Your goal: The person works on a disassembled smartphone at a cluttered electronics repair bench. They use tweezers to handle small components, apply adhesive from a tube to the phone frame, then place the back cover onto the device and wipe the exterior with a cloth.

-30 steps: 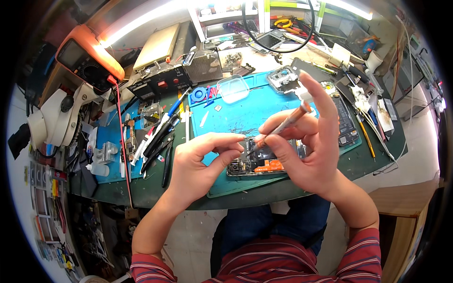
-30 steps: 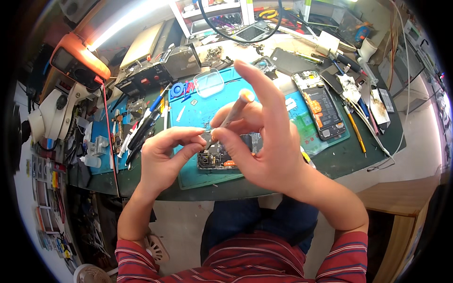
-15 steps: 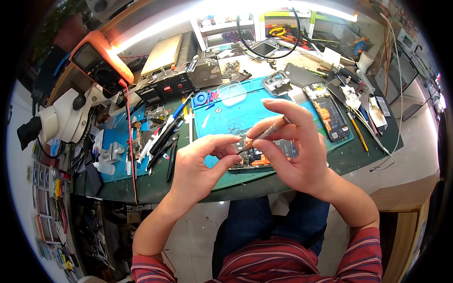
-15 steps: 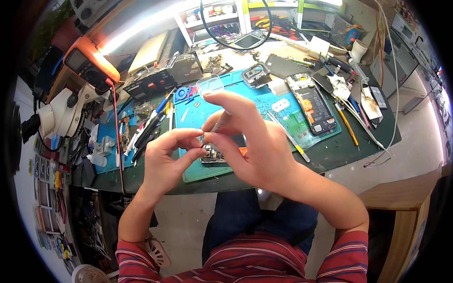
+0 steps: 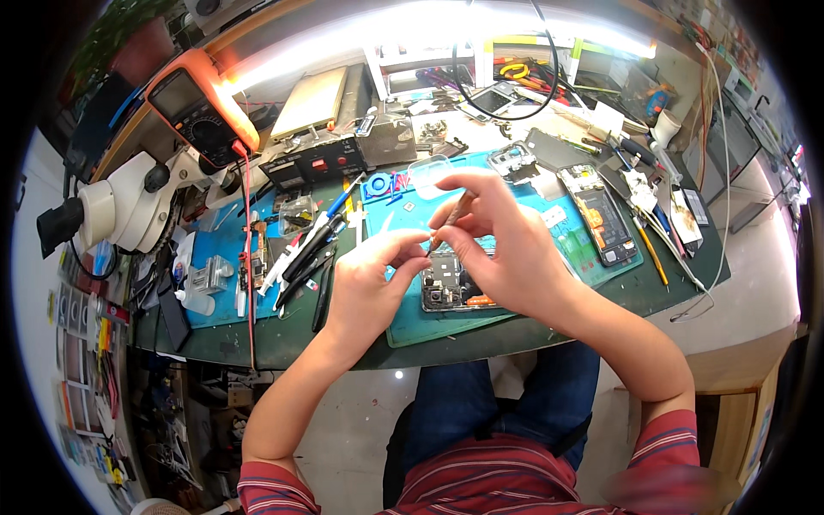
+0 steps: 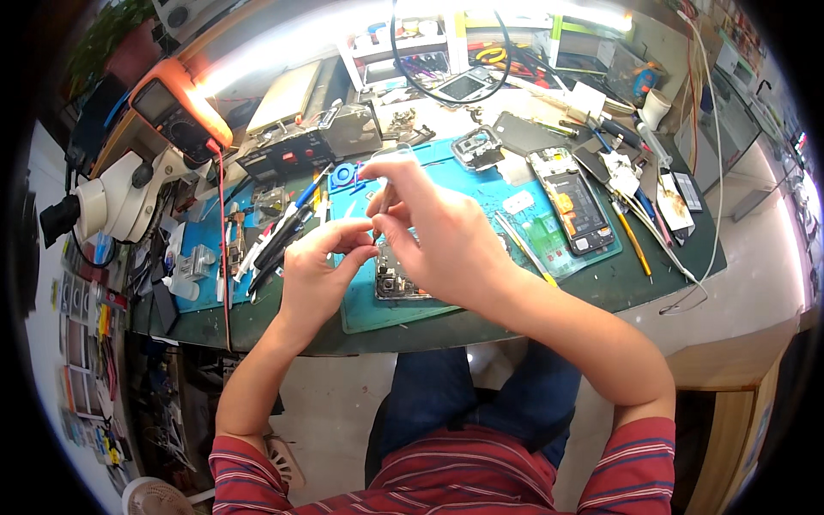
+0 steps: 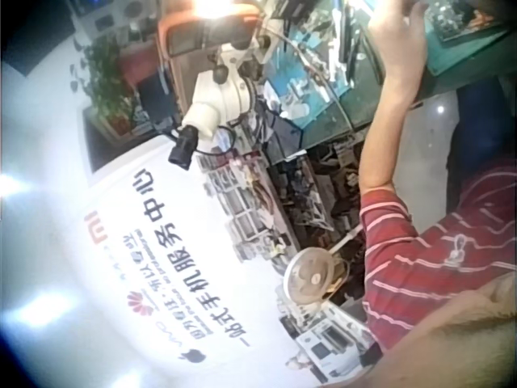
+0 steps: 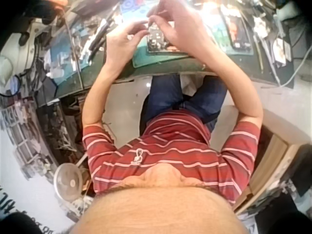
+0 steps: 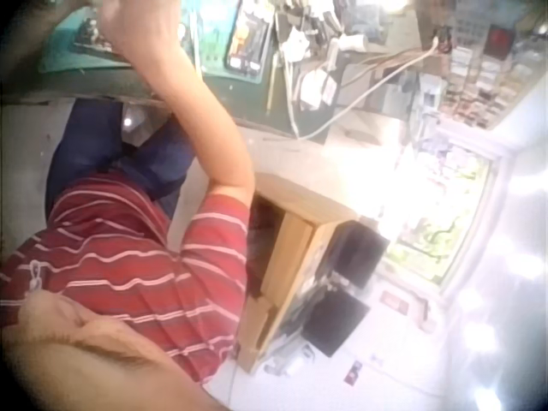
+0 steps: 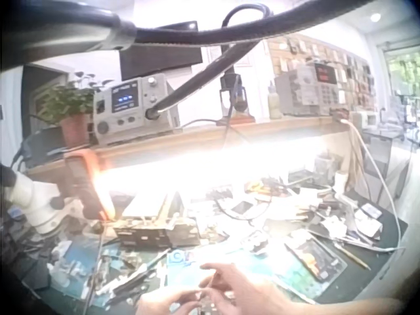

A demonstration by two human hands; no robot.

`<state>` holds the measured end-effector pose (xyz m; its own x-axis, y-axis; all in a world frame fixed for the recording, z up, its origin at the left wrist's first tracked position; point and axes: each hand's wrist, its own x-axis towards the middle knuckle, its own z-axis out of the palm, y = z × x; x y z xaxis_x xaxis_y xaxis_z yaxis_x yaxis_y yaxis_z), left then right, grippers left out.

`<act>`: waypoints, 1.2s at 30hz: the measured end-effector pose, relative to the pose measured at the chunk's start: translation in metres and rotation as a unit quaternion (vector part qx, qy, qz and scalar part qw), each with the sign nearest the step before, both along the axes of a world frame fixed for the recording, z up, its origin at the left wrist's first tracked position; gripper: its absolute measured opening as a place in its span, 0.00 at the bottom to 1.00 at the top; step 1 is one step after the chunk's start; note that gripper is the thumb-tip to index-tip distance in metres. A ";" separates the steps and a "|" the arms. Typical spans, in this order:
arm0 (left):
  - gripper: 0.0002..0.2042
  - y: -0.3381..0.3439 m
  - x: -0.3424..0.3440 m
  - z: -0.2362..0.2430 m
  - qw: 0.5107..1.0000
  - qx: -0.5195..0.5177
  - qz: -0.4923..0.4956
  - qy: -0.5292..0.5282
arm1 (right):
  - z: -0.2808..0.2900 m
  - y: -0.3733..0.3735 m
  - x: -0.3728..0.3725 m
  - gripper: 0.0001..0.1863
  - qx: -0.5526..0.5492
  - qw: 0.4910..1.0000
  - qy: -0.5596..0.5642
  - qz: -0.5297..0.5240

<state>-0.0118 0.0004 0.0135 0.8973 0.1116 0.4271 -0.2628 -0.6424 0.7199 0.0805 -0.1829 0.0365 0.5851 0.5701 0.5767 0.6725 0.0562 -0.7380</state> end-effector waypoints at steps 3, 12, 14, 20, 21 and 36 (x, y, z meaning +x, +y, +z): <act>0.13 0.006 0.006 -0.007 0.994 -0.108 0.001 0.025 | -0.008 0.002 0.004 0.21 0.066 0.994 0.085 0.002; 0.15 0.011 0.007 -0.004 0.994 -0.105 0.004 0.038 | -0.004 -0.002 0.006 0.18 0.065 0.996 0.068 -0.002; 0.15 0.012 0.007 -0.006 0.994 -0.101 -0.017 0.031 | -0.008 -0.002 0.008 0.18 0.065 0.996 0.063 0.002; 0.15 0.013 0.008 -0.008 0.995 -0.094 -0.031 0.028 | 0.000 -0.004 0.002 0.18 0.013 0.999 0.044 -0.008; 0.15 0.012 0.009 -0.008 0.995 -0.090 -0.035 0.029 | -0.001 -0.005 0.003 0.19 0.020 0.999 0.044 0.000; 0.14 0.003 0.027 -0.020 0.963 -0.181 -0.076 0.185 | -0.006 -0.020 0.022 0.17 -0.099 0.991 -0.081 -0.027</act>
<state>0.0149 0.0038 -0.0068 0.9982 0.0488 0.0336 -0.0171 -0.3062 0.9518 0.1025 -0.2025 0.0308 0.5273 0.6520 0.5449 0.7808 -0.1188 -0.6134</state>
